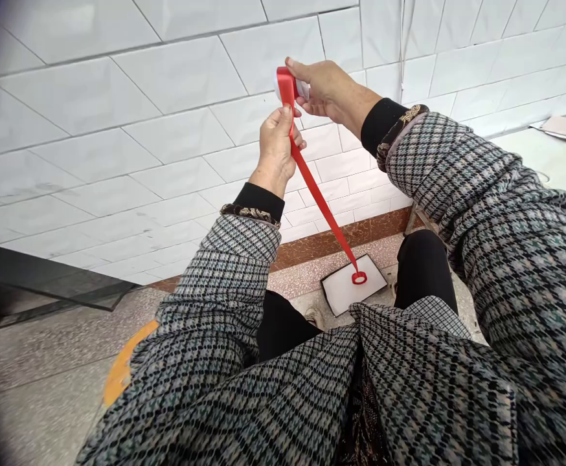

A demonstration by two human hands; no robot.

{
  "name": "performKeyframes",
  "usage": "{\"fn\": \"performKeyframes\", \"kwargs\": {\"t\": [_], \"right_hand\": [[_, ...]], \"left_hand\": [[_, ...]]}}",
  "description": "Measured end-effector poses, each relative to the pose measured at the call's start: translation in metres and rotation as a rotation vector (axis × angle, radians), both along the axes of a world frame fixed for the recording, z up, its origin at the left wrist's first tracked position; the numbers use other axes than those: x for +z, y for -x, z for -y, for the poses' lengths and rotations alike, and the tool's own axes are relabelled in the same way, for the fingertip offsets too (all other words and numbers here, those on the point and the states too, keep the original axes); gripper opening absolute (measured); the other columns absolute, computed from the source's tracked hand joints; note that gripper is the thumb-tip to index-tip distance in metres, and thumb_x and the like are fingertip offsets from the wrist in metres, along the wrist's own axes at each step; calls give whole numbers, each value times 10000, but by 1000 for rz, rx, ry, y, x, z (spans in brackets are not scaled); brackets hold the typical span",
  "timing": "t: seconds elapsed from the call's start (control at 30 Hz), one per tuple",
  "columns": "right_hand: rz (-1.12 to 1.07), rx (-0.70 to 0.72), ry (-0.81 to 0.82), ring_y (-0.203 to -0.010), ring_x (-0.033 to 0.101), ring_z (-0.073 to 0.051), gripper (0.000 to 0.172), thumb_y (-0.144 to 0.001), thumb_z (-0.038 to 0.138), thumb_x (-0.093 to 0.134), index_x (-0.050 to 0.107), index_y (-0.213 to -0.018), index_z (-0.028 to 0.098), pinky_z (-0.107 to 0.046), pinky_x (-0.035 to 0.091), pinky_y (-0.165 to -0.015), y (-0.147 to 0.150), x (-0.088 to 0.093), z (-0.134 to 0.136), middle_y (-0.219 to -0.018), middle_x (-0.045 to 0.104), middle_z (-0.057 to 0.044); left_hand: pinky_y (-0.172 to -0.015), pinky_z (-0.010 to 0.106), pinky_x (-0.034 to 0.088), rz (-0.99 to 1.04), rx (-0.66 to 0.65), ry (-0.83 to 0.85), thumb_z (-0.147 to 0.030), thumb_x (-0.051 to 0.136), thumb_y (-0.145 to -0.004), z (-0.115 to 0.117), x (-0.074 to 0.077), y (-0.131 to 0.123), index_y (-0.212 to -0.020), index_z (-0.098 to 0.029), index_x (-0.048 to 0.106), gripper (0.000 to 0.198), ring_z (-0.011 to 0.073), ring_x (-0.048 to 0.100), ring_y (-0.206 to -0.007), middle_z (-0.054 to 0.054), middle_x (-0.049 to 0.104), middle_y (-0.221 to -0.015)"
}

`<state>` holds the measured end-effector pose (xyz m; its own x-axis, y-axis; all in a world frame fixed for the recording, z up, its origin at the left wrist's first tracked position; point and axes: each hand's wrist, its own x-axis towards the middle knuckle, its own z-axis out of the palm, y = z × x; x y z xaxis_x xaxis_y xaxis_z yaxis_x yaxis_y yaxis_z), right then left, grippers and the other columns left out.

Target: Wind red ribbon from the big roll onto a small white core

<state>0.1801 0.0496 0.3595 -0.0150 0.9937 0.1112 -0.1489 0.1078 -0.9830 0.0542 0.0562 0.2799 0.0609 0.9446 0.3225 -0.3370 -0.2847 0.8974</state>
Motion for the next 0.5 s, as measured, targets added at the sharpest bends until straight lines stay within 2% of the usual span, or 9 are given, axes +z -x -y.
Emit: {"fn": "performKeyframes", "kwargs": {"t": [0.2,0.27,0.33,0.5], "right_hand": [[-91,40,49,-559,520,-64,225,-1094,321,539,603,-1006,125,-107,487,-495,-5,-23,-3,-735,585,-24],[-109,55,48,-542,509,-59,225,-1105,299,512,608,-984,134,-96,474,-493,-6,-29,-4,-710,571,-10],[-139,-2,86,-541,515,-59,254,-1094,327,532,578,-920,147,-102,479,-495,-6,-33,-5,-718,571,-10],[-174,-30,94,-557,527,-76,197,-1043,298,631,586,-920,151,-143,520,-508,-7,-42,-6,-732,557,-9]], "left_hand": [[-486,212,372,-3,44,27,-562,765,-828,6,-21,-4,-754,-218,566,405,75,390,-445,-76,396,-517],[-463,211,347,6,47,35,-551,748,-849,9,-24,-6,-766,-217,572,387,72,370,-436,-68,422,-522],[-446,215,327,18,15,56,-513,745,-865,13,-25,-7,-761,-215,584,355,67,340,-424,-65,413,-515],[-431,207,308,76,42,103,-458,713,-905,22,-26,-12,-761,-212,566,321,65,324,-424,-66,393,-528]]}}
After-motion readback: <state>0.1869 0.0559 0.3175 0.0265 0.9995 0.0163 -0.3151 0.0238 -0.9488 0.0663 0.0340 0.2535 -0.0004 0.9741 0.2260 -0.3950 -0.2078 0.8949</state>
